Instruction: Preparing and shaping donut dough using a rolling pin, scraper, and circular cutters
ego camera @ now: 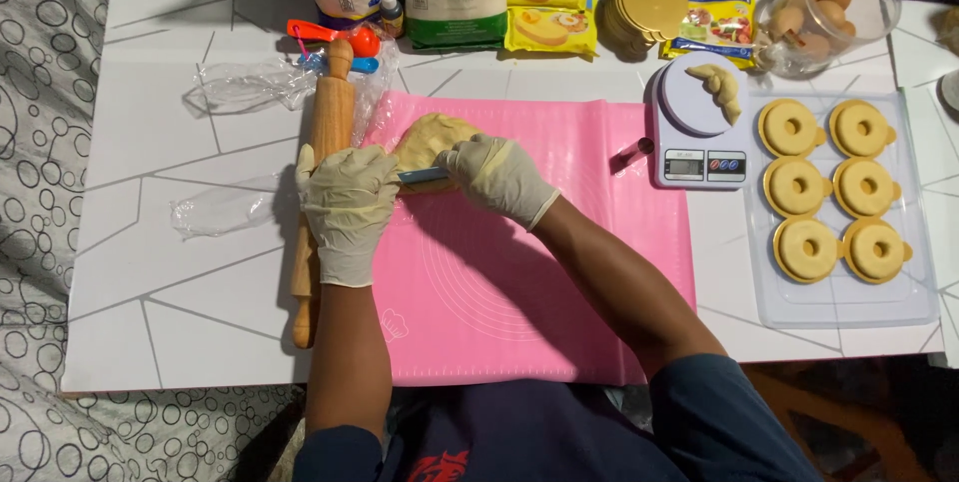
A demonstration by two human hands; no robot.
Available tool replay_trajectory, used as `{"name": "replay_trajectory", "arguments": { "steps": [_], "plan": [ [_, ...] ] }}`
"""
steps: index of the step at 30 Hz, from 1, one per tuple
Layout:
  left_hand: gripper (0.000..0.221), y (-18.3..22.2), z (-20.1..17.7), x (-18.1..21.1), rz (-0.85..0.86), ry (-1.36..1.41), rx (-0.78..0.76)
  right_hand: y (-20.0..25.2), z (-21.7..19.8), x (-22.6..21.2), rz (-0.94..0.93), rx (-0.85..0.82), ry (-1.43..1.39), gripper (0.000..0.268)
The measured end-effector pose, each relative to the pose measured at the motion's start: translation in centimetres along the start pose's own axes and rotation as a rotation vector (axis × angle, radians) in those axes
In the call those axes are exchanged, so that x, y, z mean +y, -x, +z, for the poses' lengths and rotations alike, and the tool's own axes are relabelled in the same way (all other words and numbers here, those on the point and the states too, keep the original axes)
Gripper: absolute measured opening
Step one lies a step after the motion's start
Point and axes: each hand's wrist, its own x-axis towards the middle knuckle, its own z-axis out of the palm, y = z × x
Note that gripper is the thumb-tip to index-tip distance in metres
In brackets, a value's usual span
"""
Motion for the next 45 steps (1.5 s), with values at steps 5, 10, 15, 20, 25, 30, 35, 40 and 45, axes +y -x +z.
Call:
{"name": "replay_trajectory", "arguments": {
  "steps": [5, 10, 15, 20, 25, 30, 35, 40, 45],
  "plan": [
    [0.04, -1.0, -1.4, 1.2, -0.039, 0.03, -0.072, -0.1, 0.9, 1.4, -0.319, 0.0, 0.377, 0.014],
    [0.044, 0.9, 2.8, -1.4, -0.083, 0.051, -0.132, 0.3, 0.8, 1.8, -0.317, -0.061, 0.337, 0.02],
    [0.037, 3.1, 7.0, -3.6, -0.09, -0.073, -0.079, -0.7, 2.7, 6.1, -0.484, -0.235, 0.506, 0.02],
    [0.032, 0.7, 1.3, 0.2, -0.079, -0.073, -0.053, 0.4, 1.9, 7.6, -0.464, -0.152, 0.317, 0.024],
    [0.032, 0.2, -0.9, 1.2, -0.082, -0.037, -0.088, 2.4, -6.2, -0.7, 0.246, -0.217, -0.778, 0.022],
    [0.035, 0.1, -1.3, 1.3, -0.087, -0.061, -0.137, 4.2, -1.2, 5.7, -0.065, -0.049, -0.577, 0.017],
    [0.041, -0.4, -2.7, 2.6, -0.043, 0.023, -0.061, 2.4, 4.4, 10.3, -0.022, -0.036, 0.026, 0.006],
    [0.041, -0.1, -1.6, 1.8, -0.039, 0.005, -0.047, 2.1, 4.3, 5.6, -0.059, 0.062, 0.225, 0.012],
    [0.036, -1.1, -4.5, 3.0, -0.005, 0.081, -0.057, 2.2, 0.8, 3.4, 0.106, -0.213, 0.341, 0.025]
  ]
}}
